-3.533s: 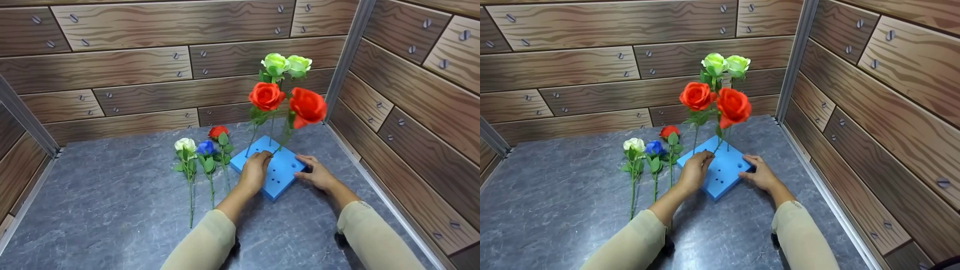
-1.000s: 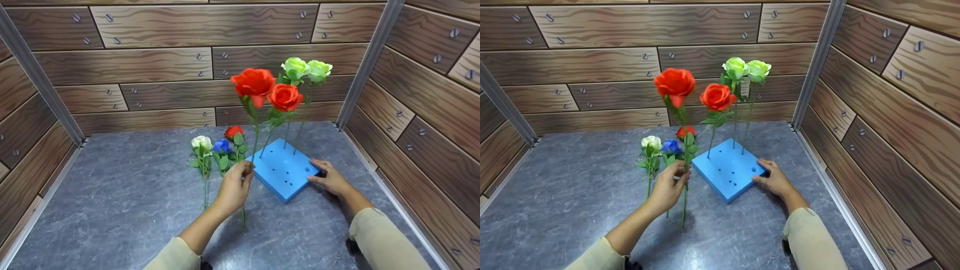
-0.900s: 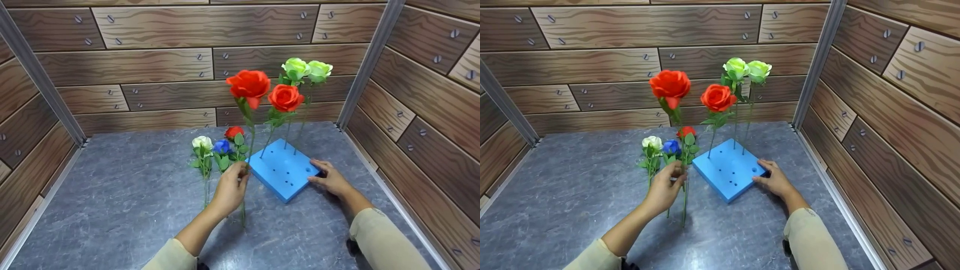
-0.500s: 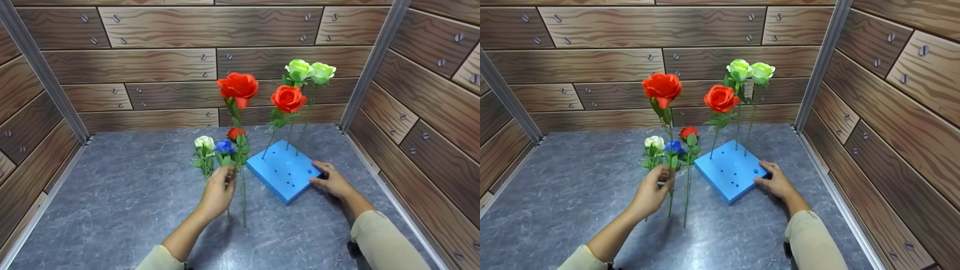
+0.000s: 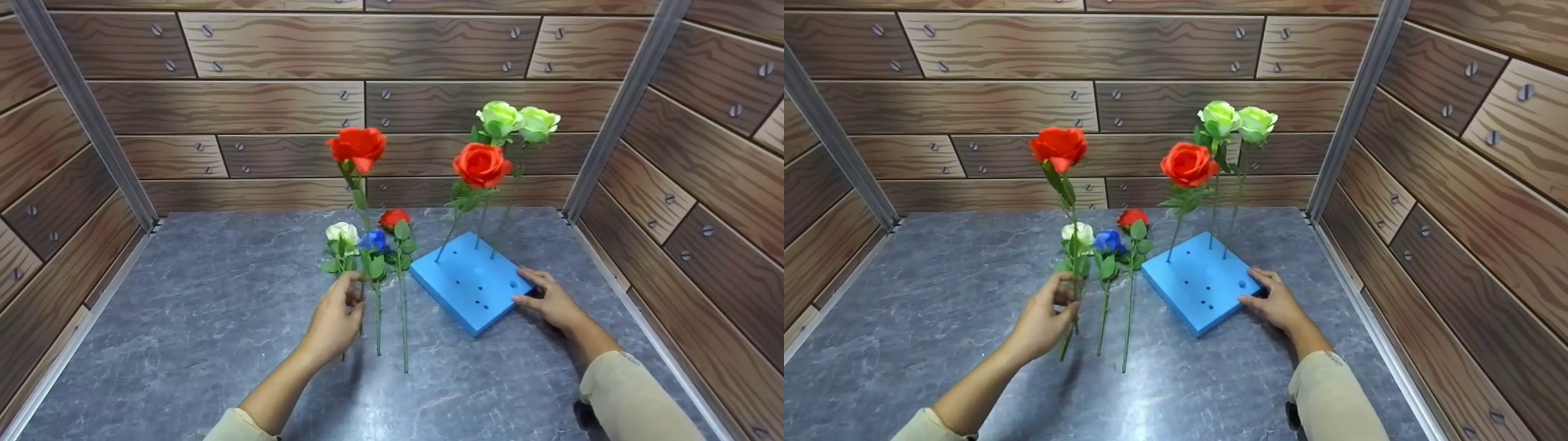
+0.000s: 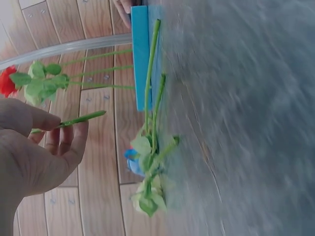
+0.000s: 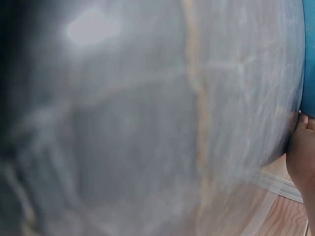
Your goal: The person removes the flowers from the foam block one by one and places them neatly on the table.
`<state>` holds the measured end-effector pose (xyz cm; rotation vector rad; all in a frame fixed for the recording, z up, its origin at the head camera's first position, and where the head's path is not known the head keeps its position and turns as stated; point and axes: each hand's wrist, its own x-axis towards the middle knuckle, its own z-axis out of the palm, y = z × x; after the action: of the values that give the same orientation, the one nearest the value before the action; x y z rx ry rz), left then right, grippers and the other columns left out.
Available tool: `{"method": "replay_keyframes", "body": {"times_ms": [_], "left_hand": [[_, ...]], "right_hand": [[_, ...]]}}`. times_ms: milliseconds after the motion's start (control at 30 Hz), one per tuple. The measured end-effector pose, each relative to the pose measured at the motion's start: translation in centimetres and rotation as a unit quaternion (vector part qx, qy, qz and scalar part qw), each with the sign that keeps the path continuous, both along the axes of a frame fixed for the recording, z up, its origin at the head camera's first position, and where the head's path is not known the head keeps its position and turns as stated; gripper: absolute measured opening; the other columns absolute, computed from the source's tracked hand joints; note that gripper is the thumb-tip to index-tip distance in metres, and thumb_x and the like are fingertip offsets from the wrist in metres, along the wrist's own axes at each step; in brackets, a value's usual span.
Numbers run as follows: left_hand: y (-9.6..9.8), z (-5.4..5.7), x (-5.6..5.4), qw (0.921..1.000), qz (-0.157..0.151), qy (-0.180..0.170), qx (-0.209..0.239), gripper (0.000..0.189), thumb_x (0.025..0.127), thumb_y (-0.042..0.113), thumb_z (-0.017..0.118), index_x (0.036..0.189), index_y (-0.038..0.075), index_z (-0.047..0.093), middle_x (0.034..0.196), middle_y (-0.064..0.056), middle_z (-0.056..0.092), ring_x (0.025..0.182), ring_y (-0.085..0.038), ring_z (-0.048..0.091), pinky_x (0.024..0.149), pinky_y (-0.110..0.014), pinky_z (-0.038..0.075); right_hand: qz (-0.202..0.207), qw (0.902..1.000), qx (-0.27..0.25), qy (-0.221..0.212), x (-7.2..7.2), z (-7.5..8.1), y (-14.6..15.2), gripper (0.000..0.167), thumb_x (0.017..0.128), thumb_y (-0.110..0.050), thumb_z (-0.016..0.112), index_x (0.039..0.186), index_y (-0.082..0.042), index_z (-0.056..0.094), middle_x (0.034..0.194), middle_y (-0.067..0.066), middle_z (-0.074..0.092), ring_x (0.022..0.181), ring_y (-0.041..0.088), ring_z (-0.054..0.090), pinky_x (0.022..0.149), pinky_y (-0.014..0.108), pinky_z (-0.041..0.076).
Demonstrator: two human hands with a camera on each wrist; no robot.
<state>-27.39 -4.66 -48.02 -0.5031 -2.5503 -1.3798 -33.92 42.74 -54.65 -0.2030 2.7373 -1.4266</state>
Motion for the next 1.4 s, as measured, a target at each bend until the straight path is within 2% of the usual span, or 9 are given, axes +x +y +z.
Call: {"method": "replay_keyframes", "body": {"times_ms": [200, 400, 667, 767, 900, 1033, 1133, 1267, 1400], "left_hand": [[-1.7, -0.5, 0.1, 0.9997, 0.019, -0.018, 0.004, 0.05, 0.093, -0.011, 0.07, 0.139, 0.005, 0.058, 0.103, -0.016, 0.073, 0.091, -0.021, 0.07, 0.085, -0.039, 0.065], [-3.6, -0.7, 0.0, 0.9989, 0.04, -0.022, 0.007, 0.052, 0.09, -0.013, 0.07, 0.137, 0.005, 0.059, 0.101, -0.015, 0.074, 0.089, -0.022, 0.071, 0.084, -0.039, 0.066], [-5.5, -0.7, -1.0, 0.9952, 0.065, -0.074, -0.002, 0.051, 0.089, -0.013, 0.069, 0.137, 0.003, 0.059, 0.105, -0.016, 0.072, 0.091, -0.021, 0.07, 0.08, -0.037, 0.063], [-6.1, -0.6, -1.3, 0.9906, 0.068, -0.118, 0.004, 0.051, 0.091, -0.012, 0.068, 0.138, 0.003, 0.057, 0.107, -0.015, 0.069, 0.089, -0.021, 0.069, 0.069, -0.035, 0.064], [-7.1, -0.5, -1.6, 0.9809, 0.062, -0.183, 0.022, 0.048, 0.093, -0.013, 0.067, 0.137, 0.002, 0.055, 0.105, -0.014, 0.064, 0.078, -0.02, 0.065, 0.058, -0.036, 0.065], [-8.1, -0.7, -1.8, 0.9758, 0.057, -0.211, 0.013, 0.045, 0.094, -0.011, 0.069, 0.136, -0.001, 0.056, 0.106, -0.016, 0.064, 0.074, -0.022, 0.065, 0.059, -0.04, 0.067], [-8.6, -0.8, -1.9, 0.9712, 0.05, -0.233, 0.008, 0.048, 0.095, -0.01, 0.069, 0.14, -0.005, 0.055, 0.111, -0.019, 0.064, 0.081, -0.024, 0.068, 0.063, -0.041, 0.068], [-9.1, -1.1, -2.2, 0.9627, 0.036, -0.267, 0.025, 0.053, 0.095, -0.011, 0.066, 0.146, -0.009, 0.052, 0.113, -0.021, 0.061, 0.085, -0.025, 0.066, 0.066, -0.041, 0.069], [-9.4, -1.4, -2.3, 0.9575, 0.028, -0.285, 0.031, 0.053, 0.095, -0.012, 0.067, 0.145, -0.013, 0.052, 0.109, -0.019, 0.06, 0.082, -0.024, 0.065, 0.066, -0.039, 0.069]], "right_hand": [[-0.001, 1.0, -0.002, -0.005, 0.0, 0.0, 0.1, 0.081, 0.102, -0.023, 0.078, 0.167, -0.001, 0.036, 0.168, 0.029, 0.028, 0.163, 0.053, 0.019, 0.134, 0.069, 0.019], [-0.004, 0.9999, -0.003, -0.011, -0.1, 0.0, -0.1, 0.081, 0.102, -0.023, 0.078, 0.167, -0.001, 0.036, 0.169, 0.028, 0.028, 0.164, 0.051, 0.018, 0.135, 0.068, 0.018], [-0.007, 0.9999, -0.004, -0.008, -0.1, 0.1, -0.1, 0.08, 0.102, -0.024, 0.079, 0.167, -0.001, 0.037, 0.169, 0.028, 0.028, 0.164, 0.052, 0.016, 0.136, 0.069, 0.013], [-0.006, 0.9999, -0.009, -0.011, -0.1, 0.1, 0.0, 0.081, 0.102, -0.024, 0.078, 0.167, -0.001, 0.037, 0.17, 0.028, 0.027, 0.165, 0.051, 0.015, 0.136, 0.069, 0.012], [-0.004, 0.9998, -0.015, -0.011, -0.1, 0.0, 0.1, 0.08, 0.102, -0.023, 0.078, 0.167, -0.001, 0.037, 0.17, 0.028, 0.027, 0.165, 0.051, 0.014, 0.135, 0.07, 0.012], [-0.002, 0.9999, -0.015, -0.008, -0.1, 0.0, 0.0, 0.08, 0.102, -0.022, 0.078, 0.167, -0.001, 0.037, 0.17, 0.028, 0.028, 0.165, 0.051, 0.015, 0.135, 0.07, 0.013], [-0.004, 0.9999, -0.01, -0.005, -0.2, 0.0, 0.0, 0.08, 0.102, -0.022, 0.079, 0.167, -0.001, 0.038, 0.169, 0.028, 0.029, 0.164, 0.051, 0.018, 0.135, 0.069, 0.016], [-0.005, 1.0, -0.008, -0.001, -0.2, 0.1, -0.1, 0.079, 0.101, -0.02, 0.079, 0.166, 0.0, 0.038, 0.167, 0.028, 0.031, 0.163, 0.051, 0.02, 0.134, 0.068, 0.02], [-0.005, 0.9999, -0.016, -0.002, -0.2, 0.0, -0.1, 0.079, 0.101, -0.016, 0.078, 0.166, 0.001, 0.037, 0.167, 0.03, 0.031, 0.163, 0.052, 0.02, 0.134, 0.069, 0.018]]}}
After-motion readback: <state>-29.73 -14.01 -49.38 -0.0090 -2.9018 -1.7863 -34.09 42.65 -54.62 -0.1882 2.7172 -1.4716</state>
